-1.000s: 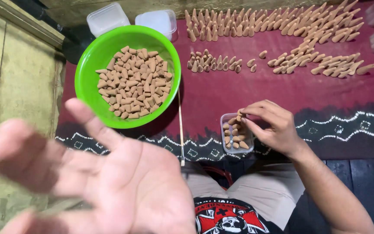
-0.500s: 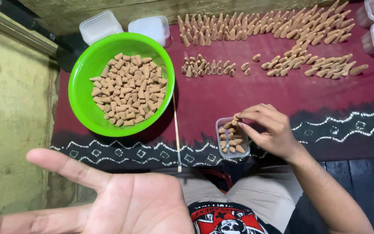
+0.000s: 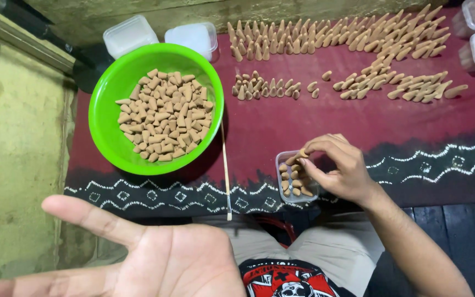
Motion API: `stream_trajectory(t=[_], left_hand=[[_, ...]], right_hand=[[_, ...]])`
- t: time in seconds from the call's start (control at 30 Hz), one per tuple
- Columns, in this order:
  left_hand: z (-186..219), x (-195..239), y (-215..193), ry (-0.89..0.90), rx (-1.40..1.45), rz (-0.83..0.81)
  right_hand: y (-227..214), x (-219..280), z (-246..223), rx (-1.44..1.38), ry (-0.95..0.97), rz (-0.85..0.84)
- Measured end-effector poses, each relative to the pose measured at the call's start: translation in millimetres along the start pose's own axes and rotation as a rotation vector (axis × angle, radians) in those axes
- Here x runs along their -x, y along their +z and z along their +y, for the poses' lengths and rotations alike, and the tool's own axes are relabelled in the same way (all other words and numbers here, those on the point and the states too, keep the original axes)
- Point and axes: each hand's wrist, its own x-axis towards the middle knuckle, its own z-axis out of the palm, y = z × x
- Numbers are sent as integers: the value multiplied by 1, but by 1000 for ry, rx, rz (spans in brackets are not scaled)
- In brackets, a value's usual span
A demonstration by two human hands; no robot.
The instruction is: Picking up incense cones from a table and placing them into a small plastic container
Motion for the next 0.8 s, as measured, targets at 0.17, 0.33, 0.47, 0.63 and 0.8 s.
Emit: stream_trajectory(t=[0.17,0.33,0.47,0.63,0.8], left_hand=[[-6,25,-102,160,-744,-418],[-43,6,-142,-481,-1011,-893],[-43,29,-203,-1055,-1298,-823],[-26,55,-213,-1208,-1259,-717],[-20,77,-224,-1207,-1176,-620]], right_hand=[[0,5,-1,6,-2,-1],[1,11,1,-29,-2,9],[4,11,-5,-69,-24,-34],[7,5,-13,55,-107,-133],[14,6,-8,153,-125,-200]])
